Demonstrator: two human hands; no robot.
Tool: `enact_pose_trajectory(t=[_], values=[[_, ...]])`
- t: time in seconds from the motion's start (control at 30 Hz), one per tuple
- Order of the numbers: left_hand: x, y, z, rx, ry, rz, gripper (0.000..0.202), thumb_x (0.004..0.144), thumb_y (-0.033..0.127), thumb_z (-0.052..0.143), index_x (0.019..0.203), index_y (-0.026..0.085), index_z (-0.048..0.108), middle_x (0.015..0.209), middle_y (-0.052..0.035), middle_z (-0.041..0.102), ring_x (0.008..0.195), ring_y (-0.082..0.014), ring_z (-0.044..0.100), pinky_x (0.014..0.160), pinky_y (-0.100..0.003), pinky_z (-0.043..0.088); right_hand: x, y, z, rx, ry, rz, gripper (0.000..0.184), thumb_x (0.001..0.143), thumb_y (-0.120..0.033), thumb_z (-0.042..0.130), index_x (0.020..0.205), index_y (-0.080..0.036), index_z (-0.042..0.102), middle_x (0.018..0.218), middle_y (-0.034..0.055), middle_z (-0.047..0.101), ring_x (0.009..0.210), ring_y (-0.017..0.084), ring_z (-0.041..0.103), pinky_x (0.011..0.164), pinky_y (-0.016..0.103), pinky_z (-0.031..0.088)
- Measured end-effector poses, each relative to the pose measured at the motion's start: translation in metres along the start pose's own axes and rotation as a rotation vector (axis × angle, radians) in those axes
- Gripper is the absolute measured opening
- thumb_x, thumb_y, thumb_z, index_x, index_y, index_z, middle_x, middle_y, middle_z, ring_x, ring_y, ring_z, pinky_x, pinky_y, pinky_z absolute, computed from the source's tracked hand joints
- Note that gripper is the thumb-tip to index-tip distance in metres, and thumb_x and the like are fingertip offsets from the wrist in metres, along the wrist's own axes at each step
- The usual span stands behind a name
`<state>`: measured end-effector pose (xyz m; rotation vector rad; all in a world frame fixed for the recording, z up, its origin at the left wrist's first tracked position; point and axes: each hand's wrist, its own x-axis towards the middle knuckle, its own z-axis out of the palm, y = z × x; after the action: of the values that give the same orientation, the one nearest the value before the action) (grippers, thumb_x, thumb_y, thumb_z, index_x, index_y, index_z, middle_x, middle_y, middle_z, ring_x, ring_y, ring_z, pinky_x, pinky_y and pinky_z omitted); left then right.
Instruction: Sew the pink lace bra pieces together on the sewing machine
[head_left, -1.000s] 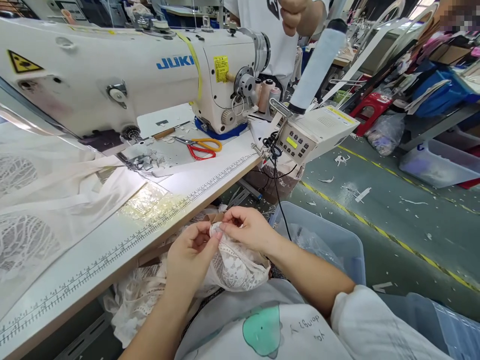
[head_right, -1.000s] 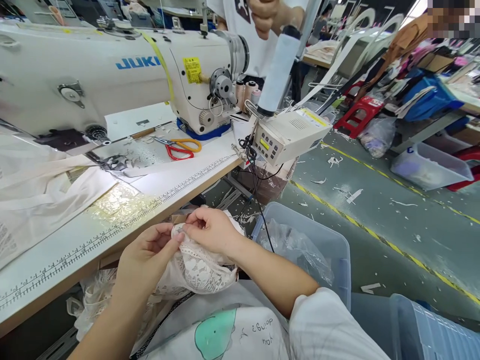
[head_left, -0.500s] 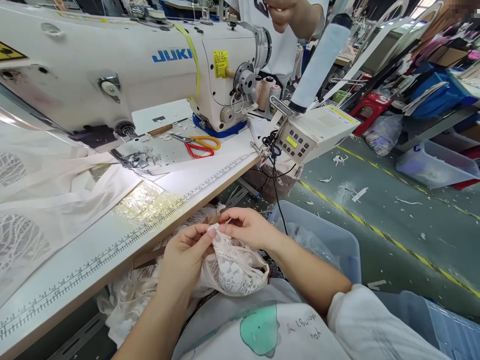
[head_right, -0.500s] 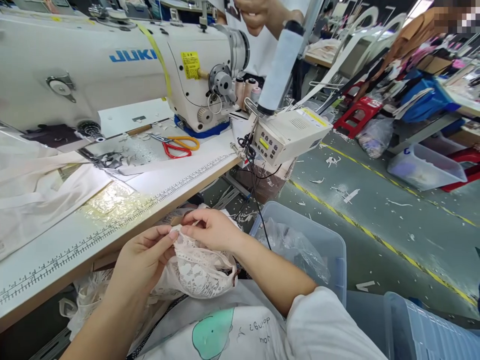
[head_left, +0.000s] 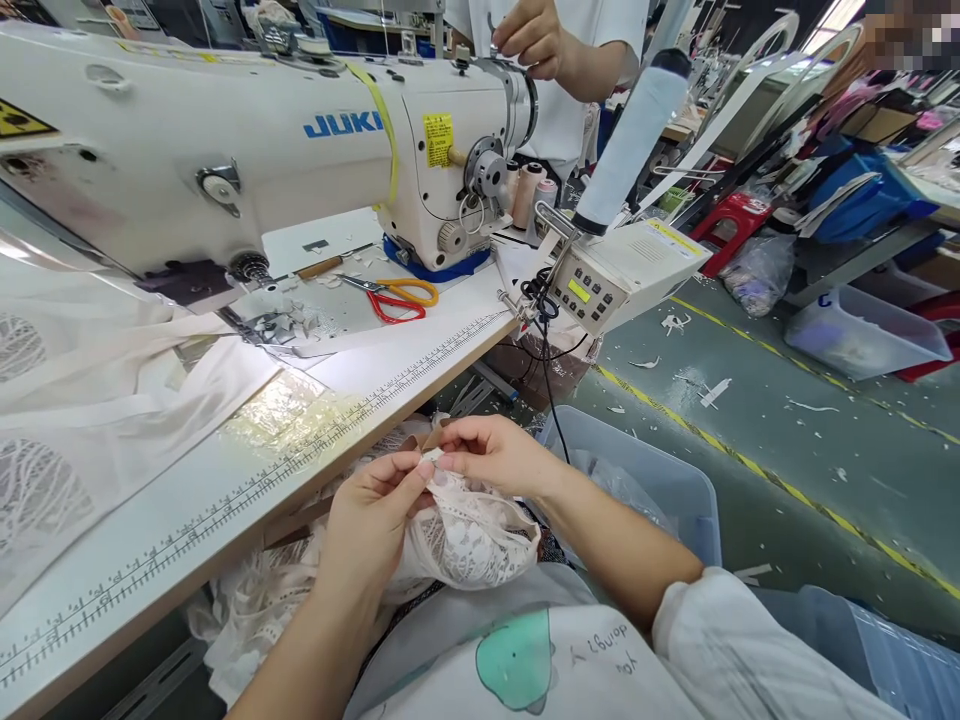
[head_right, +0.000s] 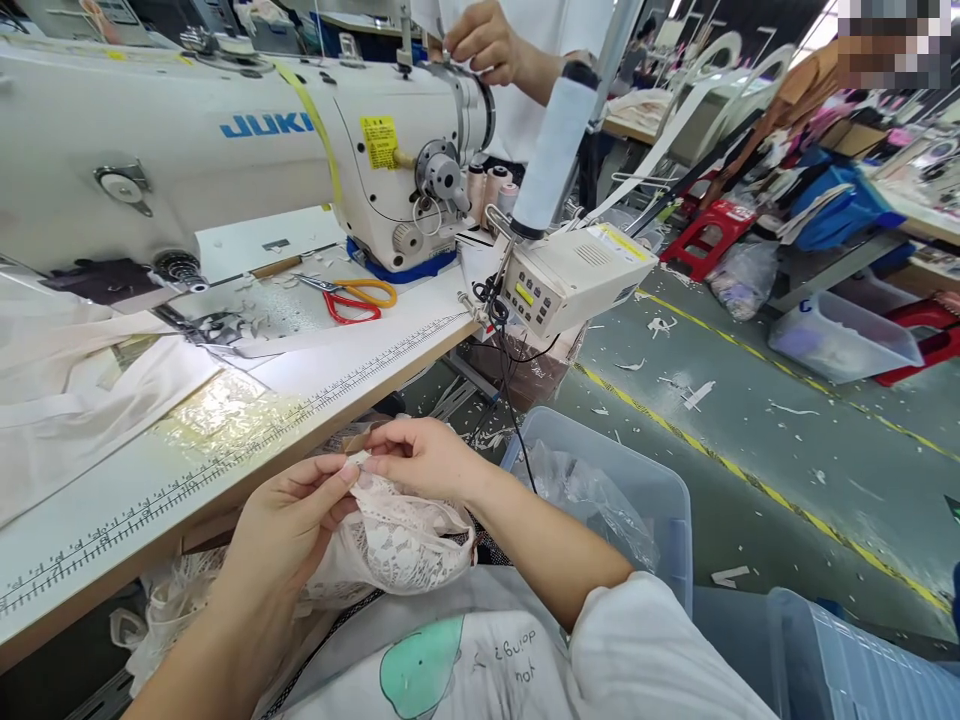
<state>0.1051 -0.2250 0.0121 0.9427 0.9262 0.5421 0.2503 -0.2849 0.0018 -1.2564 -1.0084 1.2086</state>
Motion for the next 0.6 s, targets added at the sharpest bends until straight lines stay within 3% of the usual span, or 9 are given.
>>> enact_pose_trajectory(t=[0.2,0.37,0.6], values=[[0.0012,-0.0061,-0.0002,0.016,0.001,0.052,0.045,0.041,0.046,0.089,0.066,0.015,0.068,0.059,-0.0025,0.065,0.051,-0.0120,0.056,0.048,-0.021,0.048,-0.0026,-0.0011,-0.0056,0.068,-0.079,0.073,0.031,0.064,-0.036,0.077,0.078,-0.015,0.060,0.068,-0.0040,0.054,0.062,0.009,0.048,0.058,0.022,0.041],[-0.0010,-0.0071,0.0041,0.026,0.005,0.072,0.047,0.041,0.046,0.089,0.068,0.015,0.067,0.061,-0.0008,0.063,0.055,-0.0110,0.054,0.050,-0.020,0.048,-0.0044,0.0011,-0.0045,0.090,0.032,0.153,0.040,0.053,-0.039,0.083,0.067,-0.015,0.054,0.061,-0.0068,0.050,0.057,0.007,0.044,0.057,0.022,0.038],[-0.0015,-0.0066,0.0048,0.061,-0.018,0.112,0.043,0.044,0.044,0.089,0.067,0.017,0.066,0.060,0.0000,0.061,0.055,-0.0106,0.054,0.051,-0.019,0.047,-0.0058,0.0048,-0.0044,0.138,0.079,0.142,0.037,0.054,-0.035,0.082,0.068,-0.015,0.055,0.062,-0.0058,0.051,0.055,0.006,0.041,0.054,0.022,0.032]])
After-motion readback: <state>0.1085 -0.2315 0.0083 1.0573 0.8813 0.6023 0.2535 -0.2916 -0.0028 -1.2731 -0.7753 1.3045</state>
